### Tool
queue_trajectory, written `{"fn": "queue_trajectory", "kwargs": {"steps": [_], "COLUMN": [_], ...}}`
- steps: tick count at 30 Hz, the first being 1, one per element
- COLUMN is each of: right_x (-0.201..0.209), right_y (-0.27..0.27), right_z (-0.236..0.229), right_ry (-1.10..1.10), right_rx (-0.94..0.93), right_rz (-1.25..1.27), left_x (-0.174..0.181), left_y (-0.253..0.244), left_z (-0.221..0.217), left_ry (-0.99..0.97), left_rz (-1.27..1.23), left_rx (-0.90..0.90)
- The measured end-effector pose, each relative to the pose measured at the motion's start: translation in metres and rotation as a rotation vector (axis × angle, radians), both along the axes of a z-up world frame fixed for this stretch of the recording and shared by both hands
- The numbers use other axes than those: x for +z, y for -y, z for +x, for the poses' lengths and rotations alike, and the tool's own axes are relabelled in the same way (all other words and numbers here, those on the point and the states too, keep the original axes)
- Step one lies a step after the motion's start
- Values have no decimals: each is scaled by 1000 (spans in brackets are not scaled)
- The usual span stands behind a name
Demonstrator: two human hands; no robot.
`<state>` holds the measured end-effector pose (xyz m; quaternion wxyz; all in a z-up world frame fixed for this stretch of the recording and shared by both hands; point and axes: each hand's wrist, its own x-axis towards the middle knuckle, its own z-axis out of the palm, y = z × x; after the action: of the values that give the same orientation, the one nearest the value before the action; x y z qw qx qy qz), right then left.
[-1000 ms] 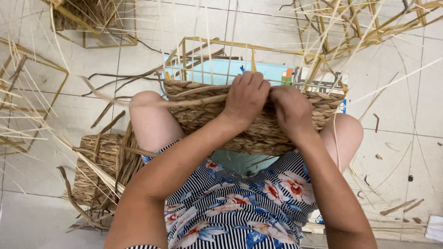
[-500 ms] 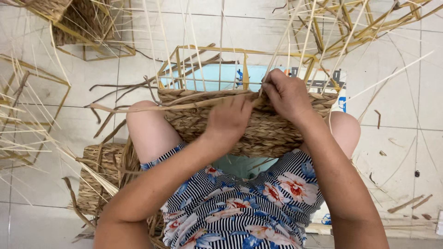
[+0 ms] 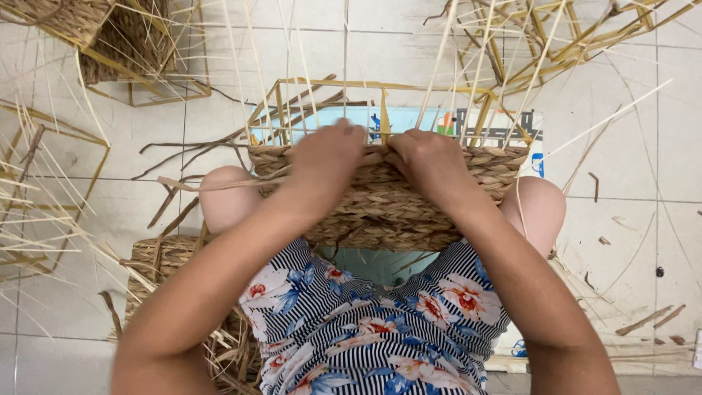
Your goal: The person weaves a basket by hand using strips of dried natural material around a rectangular frame.
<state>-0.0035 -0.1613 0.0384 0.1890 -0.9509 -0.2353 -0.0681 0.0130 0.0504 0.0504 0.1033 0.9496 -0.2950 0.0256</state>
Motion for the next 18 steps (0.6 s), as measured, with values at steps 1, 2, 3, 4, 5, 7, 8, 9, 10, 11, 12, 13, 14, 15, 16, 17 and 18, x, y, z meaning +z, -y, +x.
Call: {"fn": "queue_trajectory", "kwargs": {"steps": [1,2,3,4,5,7,8,9,10,11,12,13,14,15,16,17,18], "right_x": [-3,-5,-10,-14,-16,-17,-17,-19,-21,-22,-22,-23,-24,-26,-28,-31,-33], "right_y": [1,2,1,1,1,1,-1,-1,-2,-3,-3,-3,-2,-1,-1,-2,-2], "right_z": [2,3,0,-6,-5,-5,-4,-9,-14,-15,-16,-17,-18,-19,-21,-23,-25], "right_ry": [3,5,-3,-10,5,28,22,3,-3,16,35,37,35,32,33,47,60], "right_rx": [3,10,10,6,-27,-64,-111,-153,-152,-154,-157,-158,-161,-170,-178,-161,-145], "right_rz": [0,106,218,226,235,246,270,289,285,310,334,332,348,366,366,365,363], "left_x": [15,29,42,52,56,56,47,33,19,7,-4,-13,-20,-24,-26,-27,-28], "left_y": [-19,-37,-52,-62,-64,-58,-42,-22,-9,-2,4,9,12,15,16,17,19], "left_z": [0,-1,4,7,1,-9,-20,-32,-41,-43,-42,-41,-37,-34,-30,-30,-31], "left_ry": [24,48,46,44,47,485,484,468,393,326,331,186,41,39,-130,-301,-303], "left_rz": [-26,-53,-55,-57,-55,-226,-289,-354,-372,-389,-393,-383,-371,-371,-419,-464,-463], "left_rx": [27,53,134,215,219,156,7,-132,-129,-126,-124,-46,30,22,76,141,145]}}
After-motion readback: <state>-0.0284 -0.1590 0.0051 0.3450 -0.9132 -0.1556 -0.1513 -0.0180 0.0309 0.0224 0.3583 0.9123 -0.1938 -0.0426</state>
